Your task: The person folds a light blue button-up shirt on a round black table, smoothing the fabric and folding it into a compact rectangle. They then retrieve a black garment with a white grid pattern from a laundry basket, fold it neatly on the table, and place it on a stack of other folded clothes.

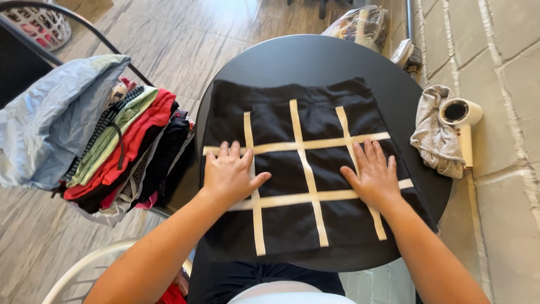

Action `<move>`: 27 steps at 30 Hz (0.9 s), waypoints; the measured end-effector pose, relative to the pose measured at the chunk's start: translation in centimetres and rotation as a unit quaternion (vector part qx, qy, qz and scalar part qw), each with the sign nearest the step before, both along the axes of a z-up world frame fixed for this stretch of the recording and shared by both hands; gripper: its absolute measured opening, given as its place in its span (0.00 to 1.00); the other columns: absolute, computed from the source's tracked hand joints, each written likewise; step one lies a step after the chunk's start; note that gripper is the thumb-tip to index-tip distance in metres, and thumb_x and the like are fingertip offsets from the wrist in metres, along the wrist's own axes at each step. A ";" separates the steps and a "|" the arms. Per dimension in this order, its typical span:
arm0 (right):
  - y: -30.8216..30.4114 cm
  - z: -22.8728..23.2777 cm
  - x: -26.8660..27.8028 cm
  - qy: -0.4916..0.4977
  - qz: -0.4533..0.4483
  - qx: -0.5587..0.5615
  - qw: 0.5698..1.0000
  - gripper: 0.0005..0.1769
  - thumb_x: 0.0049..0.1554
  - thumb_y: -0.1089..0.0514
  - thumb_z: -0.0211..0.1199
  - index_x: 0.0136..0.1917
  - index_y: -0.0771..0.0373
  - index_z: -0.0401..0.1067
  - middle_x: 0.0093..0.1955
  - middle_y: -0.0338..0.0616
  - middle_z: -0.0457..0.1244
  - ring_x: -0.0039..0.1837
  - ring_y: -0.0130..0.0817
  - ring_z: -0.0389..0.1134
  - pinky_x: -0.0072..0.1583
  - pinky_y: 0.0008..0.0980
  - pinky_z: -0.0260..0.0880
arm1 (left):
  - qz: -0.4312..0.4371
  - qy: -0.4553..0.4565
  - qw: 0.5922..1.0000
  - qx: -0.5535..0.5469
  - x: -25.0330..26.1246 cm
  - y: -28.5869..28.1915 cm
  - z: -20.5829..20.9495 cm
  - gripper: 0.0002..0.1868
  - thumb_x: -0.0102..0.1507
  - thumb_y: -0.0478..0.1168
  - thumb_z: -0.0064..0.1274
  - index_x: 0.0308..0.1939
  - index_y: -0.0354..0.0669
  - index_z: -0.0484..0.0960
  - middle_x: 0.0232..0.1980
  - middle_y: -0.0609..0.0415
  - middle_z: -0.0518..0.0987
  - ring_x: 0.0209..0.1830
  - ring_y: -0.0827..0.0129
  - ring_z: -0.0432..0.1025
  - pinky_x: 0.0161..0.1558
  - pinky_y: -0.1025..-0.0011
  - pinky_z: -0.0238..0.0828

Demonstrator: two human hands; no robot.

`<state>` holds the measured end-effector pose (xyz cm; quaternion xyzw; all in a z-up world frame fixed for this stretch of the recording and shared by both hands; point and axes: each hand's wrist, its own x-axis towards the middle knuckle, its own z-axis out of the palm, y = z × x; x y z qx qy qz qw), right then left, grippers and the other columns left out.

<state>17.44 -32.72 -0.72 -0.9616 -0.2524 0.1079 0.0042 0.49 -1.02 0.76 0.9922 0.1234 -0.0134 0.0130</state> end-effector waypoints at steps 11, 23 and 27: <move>-4.5 -1.2 -0.6 -0.019 0.029 -0.020 0.999 0.45 0.62 0.24 0.36 0.85 0.42 0.41 0.89 0.40 0.35 0.87 0.44 0.34 0.79 0.61 0.39 | 0.054 0.041 0.992 -0.102 11.9 -0.2 0.8 0.40 0.66 0.74 0.29 0.80 0.74 0.53 0.86 0.58 0.44 0.85 0.52 0.33 0.72 0.28 0.27; 13.4 -1.9 2.3 -0.003 0.217 0.108 0.970 0.45 0.63 0.25 0.43 0.84 0.48 0.48 0.87 0.44 0.43 0.87 0.48 0.36 0.76 0.70 0.39 | 0.036 0.012 0.995 -0.093 11.6 0.1 0.2 0.37 0.68 0.70 0.30 0.80 0.70 0.56 0.86 0.56 0.47 0.85 0.48 0.35 0.72 0.29 0.33; 9.9 -2.7 7.4 -0.007 0.168 0.098 0.981 0.40 0.63 0.27 0.41 0.84 0.38 0.46 0.88 0.36 0.40 0.87 0.38 0.34 0.78 0.65 0.33 | 0.031 0.010 0.994 -0.103 11.5 0.1 0.2 0.37 0.68 0.69 0.29 0.80 0.69 0.56 0.86 0.56 0.47 0.85 0.47 0.35 0.72 0.29 0.33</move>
